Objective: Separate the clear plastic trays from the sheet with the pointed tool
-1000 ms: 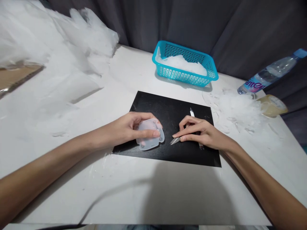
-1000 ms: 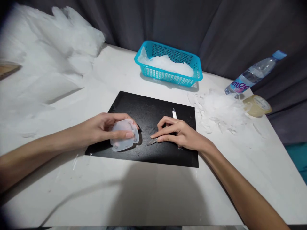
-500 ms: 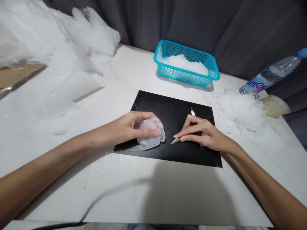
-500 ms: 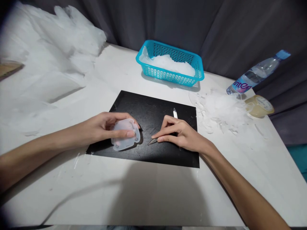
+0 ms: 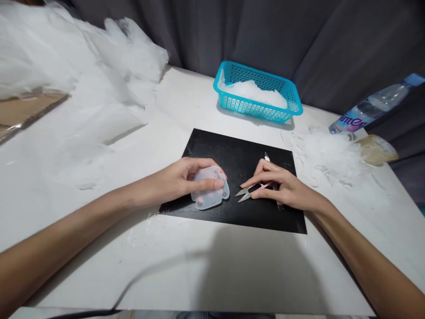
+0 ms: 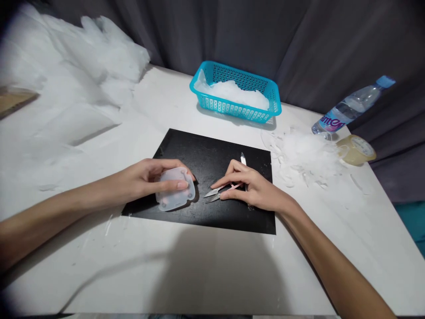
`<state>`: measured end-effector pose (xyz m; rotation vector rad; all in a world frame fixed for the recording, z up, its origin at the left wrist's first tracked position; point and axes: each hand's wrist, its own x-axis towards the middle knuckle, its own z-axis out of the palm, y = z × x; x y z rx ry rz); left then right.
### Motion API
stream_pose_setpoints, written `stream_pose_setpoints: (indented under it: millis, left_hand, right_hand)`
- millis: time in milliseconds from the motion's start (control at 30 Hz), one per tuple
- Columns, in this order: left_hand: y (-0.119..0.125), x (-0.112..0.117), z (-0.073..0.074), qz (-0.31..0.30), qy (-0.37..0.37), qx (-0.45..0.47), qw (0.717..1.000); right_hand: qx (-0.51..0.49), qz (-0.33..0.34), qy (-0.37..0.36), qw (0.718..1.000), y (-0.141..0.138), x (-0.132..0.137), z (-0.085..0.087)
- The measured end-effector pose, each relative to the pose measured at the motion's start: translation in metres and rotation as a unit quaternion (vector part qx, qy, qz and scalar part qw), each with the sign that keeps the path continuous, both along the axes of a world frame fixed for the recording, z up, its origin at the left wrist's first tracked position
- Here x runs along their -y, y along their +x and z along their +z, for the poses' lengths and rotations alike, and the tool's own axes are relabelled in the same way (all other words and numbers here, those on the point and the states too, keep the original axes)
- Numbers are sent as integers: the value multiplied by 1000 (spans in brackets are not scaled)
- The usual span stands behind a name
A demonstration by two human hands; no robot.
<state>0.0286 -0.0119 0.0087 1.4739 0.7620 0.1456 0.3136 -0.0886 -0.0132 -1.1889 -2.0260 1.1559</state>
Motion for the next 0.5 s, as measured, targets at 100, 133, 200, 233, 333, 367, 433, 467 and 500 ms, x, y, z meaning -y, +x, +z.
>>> stream_pose_setpoints:
  millis: [100,133,200,233,333,367,433,467,500]
  left_hand:
    - [0,0,0,0,0,-1,1000]
    - [1,0,0,-1,0,-2,1000]
    - [1,0,0,-2,0,-3,1000]
    - [1,0,-1,-3,1,-4,1000]
    - [0,-2,-2,-4,6,-6,1000]
    - [0,-2,-3,-4,7,-7,1000]
    - [-1,-2,-3,-2,7,-9,1000]
    - [-1,-2,-3,-1,6,-10,1000]
    - [-1,-2,-2,0,5,-12,1000]
  right_hand:
    - [-1,2,1,1000,0,0,0]
    - [-1,3,2,1000,0,0,0]
    - [1,3,3,1000,0,0,0]
    - [1,4,4,1000,0,0,0]
    - [-3,4,7,1000,-1,-1,0]
    - [-5,4,7,1000,-1,-1,0]
    - [-8,2,4,1000,-1,-1,0]
    - [-9,0,3,1000,-1,-1,0]
    - [-10,-2,2,1000,-1,-1,0]
